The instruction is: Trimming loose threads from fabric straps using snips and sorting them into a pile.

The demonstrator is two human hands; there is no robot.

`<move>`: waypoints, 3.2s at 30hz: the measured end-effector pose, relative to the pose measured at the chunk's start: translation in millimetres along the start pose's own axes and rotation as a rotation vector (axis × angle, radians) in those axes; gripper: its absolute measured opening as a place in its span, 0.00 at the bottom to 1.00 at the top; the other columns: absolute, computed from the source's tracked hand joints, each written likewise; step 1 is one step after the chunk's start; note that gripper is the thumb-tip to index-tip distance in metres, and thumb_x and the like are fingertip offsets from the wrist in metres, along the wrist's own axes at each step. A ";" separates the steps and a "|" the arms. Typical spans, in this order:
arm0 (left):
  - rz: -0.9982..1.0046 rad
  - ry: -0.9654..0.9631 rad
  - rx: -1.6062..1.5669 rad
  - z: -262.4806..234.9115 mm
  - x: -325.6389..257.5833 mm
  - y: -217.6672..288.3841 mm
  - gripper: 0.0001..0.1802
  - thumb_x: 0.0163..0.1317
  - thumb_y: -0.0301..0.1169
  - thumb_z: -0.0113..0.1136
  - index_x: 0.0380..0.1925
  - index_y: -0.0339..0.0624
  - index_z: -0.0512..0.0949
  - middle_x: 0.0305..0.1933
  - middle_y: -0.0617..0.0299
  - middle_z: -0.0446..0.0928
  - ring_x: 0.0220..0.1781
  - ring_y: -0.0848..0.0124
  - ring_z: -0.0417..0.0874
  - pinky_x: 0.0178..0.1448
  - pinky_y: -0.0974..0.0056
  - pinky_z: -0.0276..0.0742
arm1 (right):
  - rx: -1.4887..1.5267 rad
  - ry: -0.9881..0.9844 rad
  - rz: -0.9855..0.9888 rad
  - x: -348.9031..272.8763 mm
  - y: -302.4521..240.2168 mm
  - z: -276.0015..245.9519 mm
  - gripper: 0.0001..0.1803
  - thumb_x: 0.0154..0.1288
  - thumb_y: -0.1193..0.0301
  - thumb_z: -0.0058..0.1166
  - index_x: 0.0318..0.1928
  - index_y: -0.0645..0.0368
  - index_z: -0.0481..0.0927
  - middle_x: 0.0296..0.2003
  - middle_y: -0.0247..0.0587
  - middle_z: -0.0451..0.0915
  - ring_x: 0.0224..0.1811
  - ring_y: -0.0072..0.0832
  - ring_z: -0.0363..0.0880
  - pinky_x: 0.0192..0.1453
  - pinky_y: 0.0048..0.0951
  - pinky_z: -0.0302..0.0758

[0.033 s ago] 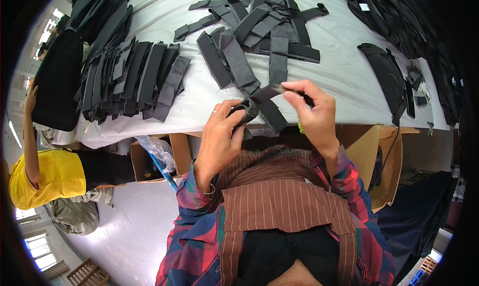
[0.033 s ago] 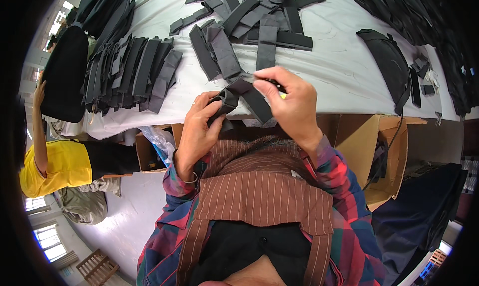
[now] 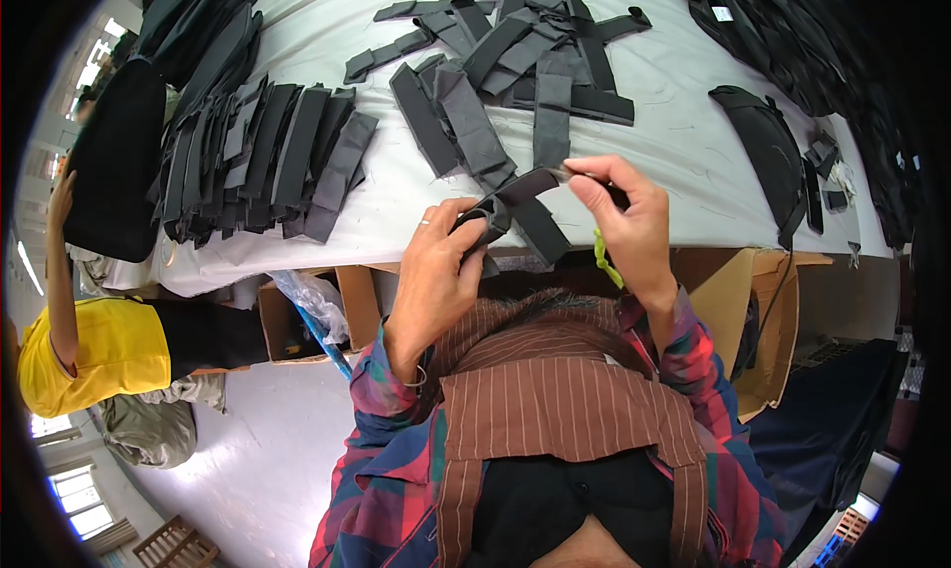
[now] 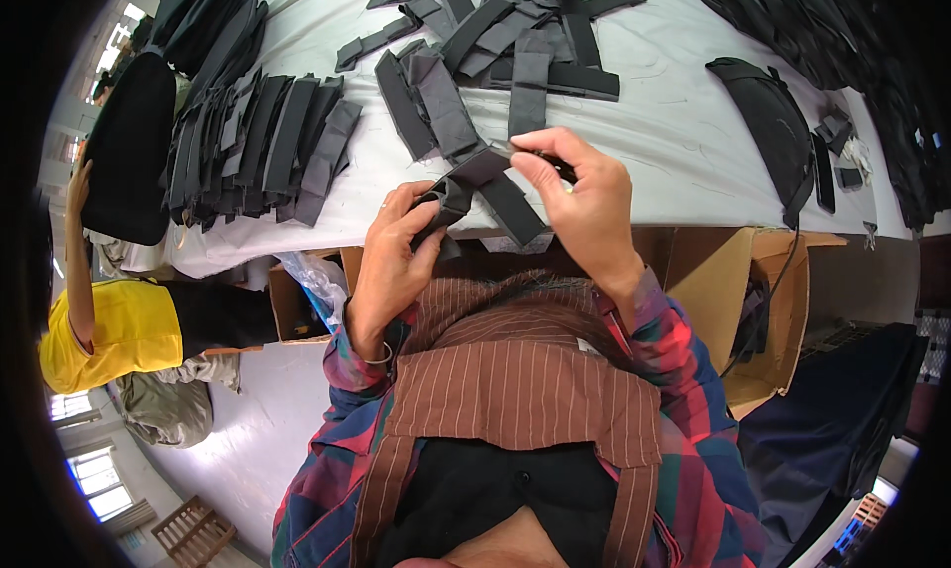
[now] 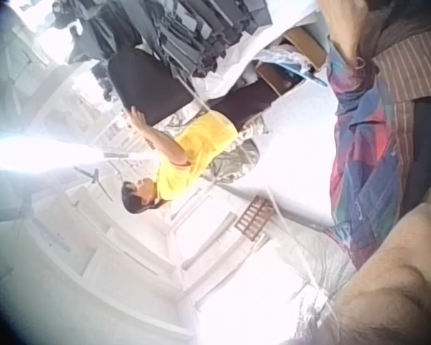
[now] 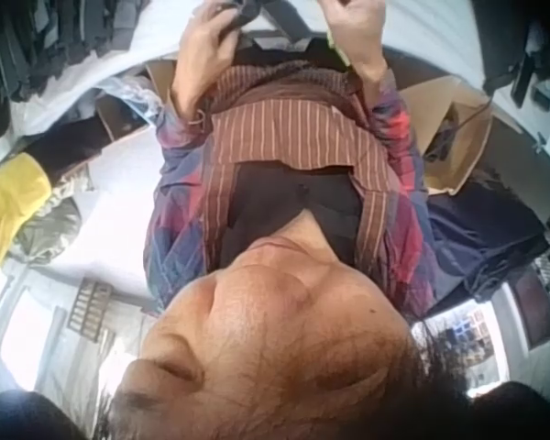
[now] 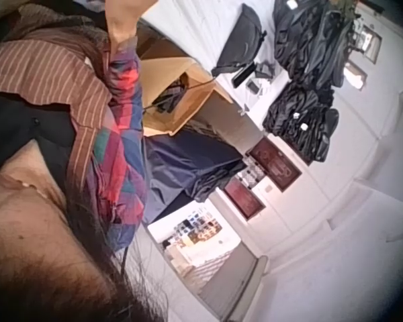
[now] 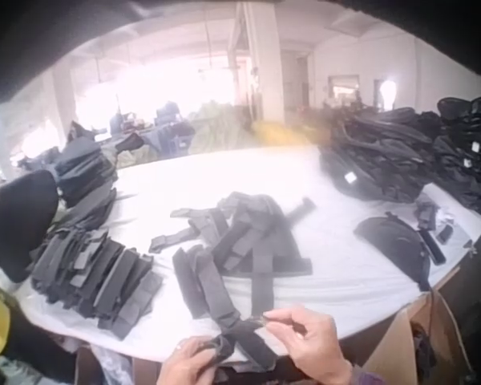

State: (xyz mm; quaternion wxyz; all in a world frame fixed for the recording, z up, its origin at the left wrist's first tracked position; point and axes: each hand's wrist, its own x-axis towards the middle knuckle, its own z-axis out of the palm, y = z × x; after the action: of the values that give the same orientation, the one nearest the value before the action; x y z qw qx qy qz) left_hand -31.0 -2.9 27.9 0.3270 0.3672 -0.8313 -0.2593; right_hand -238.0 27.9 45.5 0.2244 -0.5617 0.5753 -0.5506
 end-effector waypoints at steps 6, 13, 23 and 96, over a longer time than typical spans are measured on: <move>0.029 -0.001 0.067 0.7 0.7 -0.7 0.12 0.47 0.16 0.56 0.35 0.35 0.76 0.48 0.52 0.73 0.46 0.52 0.73 0.48 0.57 0.70 | 0.165 -0.167 0.232 9.7 13.0 -13.9 0.10 0.65 0.69 0.56 0.40 0.64 0.81 0.25 0.23 0.72 0.28 0.11 0.65 0.34 0.14 0.63; 0.029 -0.015 0.082 1.3 1.6 1.1 0.12 0.47 0.16 0.56 0.35 0.34 0.76 0.48 0.52 0.73 0.45 0.53 0.73 0.48 0.56 0.70 | 0.175 -0.203 0.280 11.0 7.0 -14.1 0.08 0.64 0.71 0.55 0.38 0.64 0.81 0.24 0.22 0.71 0.28 0.11 0.63 0.32 0.15 0.61; 0.134 -0.009 0.238 -8.7 18.4 9.1 0.12 0.46 0.18 0.59 0.34 0.36 0.77 0.53 0.52 0.71 0.50 0.52 0.72 0.51 0.59 0.68 | 0.129 -0.182 0.046 7.1 0.6 -4.5 0.10 0.57 0.78 0.60 0.41 0.62 0.78 0.33 0.26 0.74 0.34 0.13 0.67 0.40 0.18 0.67; 0.096 0.579 -0.025 64.5 -10.8 -24.9 0.17 0.29 0.13 0.57 0.19 0.41 0.64 0.25 0.56 0.63 0.27 0.60 0.70 0.31 0.62 0.69 | -0.494 -0.188 -0.261 -14.5 3.8 48.0 0.05 0.56 0.69 0.59 0.33 0.55 0.80 0.26 0.36 0.78 0.28 0.35 0.76 0.32 0.33 0.72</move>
State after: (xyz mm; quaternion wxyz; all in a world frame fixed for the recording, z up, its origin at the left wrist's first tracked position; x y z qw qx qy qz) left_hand -61.8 3.0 -34.7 0.5671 0.3821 -0.7164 -0.1381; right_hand -193.5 21.6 22.8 0.0607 -0.7170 0.5916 -0.3636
